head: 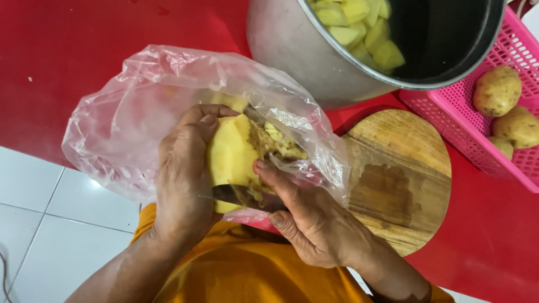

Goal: Peeling and slicing potatoes using a knife on a wooden cutting board.

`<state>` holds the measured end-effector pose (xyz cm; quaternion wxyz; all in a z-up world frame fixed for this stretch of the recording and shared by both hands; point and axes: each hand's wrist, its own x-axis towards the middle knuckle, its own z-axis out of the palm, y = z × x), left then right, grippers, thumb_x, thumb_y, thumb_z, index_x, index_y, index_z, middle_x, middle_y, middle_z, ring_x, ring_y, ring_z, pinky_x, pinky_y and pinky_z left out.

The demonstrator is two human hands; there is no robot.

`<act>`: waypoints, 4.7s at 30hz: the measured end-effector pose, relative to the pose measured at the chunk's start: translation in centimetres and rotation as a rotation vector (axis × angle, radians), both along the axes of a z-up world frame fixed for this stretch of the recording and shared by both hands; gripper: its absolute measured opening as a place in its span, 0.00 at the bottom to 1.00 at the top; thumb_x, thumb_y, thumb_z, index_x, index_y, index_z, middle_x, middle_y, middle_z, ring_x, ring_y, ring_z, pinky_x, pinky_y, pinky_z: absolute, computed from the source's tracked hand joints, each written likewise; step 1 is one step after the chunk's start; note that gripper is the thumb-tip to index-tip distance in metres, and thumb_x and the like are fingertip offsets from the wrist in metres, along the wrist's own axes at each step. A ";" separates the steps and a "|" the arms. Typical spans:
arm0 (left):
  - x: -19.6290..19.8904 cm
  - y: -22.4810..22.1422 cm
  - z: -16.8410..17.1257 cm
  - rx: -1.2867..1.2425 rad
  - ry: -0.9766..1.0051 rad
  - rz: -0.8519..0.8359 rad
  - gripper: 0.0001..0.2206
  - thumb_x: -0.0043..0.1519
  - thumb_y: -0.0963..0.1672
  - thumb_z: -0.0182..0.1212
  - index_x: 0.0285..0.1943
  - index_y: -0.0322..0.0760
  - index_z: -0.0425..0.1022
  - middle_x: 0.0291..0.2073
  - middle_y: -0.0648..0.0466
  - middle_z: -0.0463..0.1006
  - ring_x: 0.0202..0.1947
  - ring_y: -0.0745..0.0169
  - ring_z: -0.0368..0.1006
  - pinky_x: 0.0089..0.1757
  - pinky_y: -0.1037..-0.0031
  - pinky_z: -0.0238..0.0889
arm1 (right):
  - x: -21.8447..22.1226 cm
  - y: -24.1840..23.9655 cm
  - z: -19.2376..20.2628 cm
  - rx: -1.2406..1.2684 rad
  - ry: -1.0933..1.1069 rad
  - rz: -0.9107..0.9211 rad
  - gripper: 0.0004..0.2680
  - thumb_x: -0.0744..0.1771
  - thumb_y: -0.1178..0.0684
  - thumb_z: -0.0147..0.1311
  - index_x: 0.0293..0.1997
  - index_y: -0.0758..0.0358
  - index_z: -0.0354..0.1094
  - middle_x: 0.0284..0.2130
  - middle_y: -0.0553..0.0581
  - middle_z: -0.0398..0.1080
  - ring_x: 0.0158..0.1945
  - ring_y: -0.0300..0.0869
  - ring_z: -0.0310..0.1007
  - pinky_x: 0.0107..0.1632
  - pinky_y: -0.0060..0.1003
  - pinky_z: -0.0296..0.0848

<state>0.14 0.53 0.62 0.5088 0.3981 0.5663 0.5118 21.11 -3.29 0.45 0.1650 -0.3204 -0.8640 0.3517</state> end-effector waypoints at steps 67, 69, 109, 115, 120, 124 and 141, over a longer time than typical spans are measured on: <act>0.8 -0.6 0.9 -0.127 -0.295 0.148 0.09 0.60 0.47 0.54 0.41 0.38 0.73 0.26 0.51 0.75 0.22 0.62 0.73 0.23 0.72 0.68 | 1.0 -2.9 0.5 0.000 -0.211 -0.257 0.21 0.72 0.51 0.40 0.77 0.59 0.42 0.67 0.67 0.65 0.55 0.66 0.77 0.57 0.57 0.75; 1.4 -0.4 -0.3 -0.038 -0.520 0.233 0.06 0.63 0.45 0.55 0.40 0.38 0.73 0.23 0.54 0.72 0.20 0.67 0.69 0.20 0.76 0.62 | 0.6 -2.8 0.6 -0.346 -0.018 -0.356 0.22 0.72 0.45 0.37 0.71 0.72 0.53 0.70 0.67 0.59 0.74 0.52 0.56 0.72 0.37 0.51; 2.9 0.1 -0.7 -0.237 -0.723 0.324 0.12 0.56 0.45 0.49 0.39 0.35 0.77 0.33 0.49 0.78 0.30 0.57 0.73 0.28 0.69 0.66 | 0.4 -1.3 -0.4 -0.753 0.654 -0.318 0.15 0.73 0.46 0.41 0.44 0.75 0.64 0.22 0.56 0.63 0.21 0.36 0.58 0.26 0.30 0.62; 2.3 0.6 -0.3 -0.262 -0.823 0.170 0.13 0.58 0.45 0.48 0.38 0.33 0.77 0.34 0.48 0.78 0.30 0.57 0.73 0.25 0.68 0.65 | -0.8 -2.2 0.8 -0.583 0.412 -0.363 0.12 0.73 0.46 0.39 0.35 0.60 0.49 0.25 0.65 0.70 0.19 0.40 0.68 0.22 0.26 0.65; 2.2 1.0 -0.1 -0.250 -0.835 0.080 0.15 0.59 0.44 0.46 0.41 0.28 0.78 0.30 0.44 0.79 0.29 0.55 0.74 0.31 0.66 0.68 | -1.2 -2.0 1.1 -0.245 0.264 -0.266 0.10 0.74 0.53 0.35 0.36 0.64 0.58 0.20 0.52 0.65 0.17 0.36 0.61 0.20 0.28 0.65; 2.5 1.1 -0.3 -0.202 -0.876 0.067 0.15 0.57 0.43 0.46 0.40 0.27 0.78 0.35 0.44 0.79 0.32 0.54 0.75 0.33 0.67 0.69 | -1.4 -2.3 1.5 -0.249 0.273 -0.339 0.09 0.73 0.55 0.38 0.34 0.61 0.49 0.18 0.49 0.52 0.18 0.36 0.52 0.21 0.32 0.58; 3.3 0.6 1.1 -0.189 -0.611 -0.203 0.18 0.58 0.46 0.41 0.41 0.32 0.78 0.26 0.47 0.77 0.25 0.61 0.70 0.26 0.69 0.64 | -0.6 -4.0 1.3 -0.248 -0.173 -0.496 0.16 0.71 0.47 0.41 0.62 0.67 0.46 0.19 0.55 0.59 0.17 0.43 0.60 0.24 0.46 0.62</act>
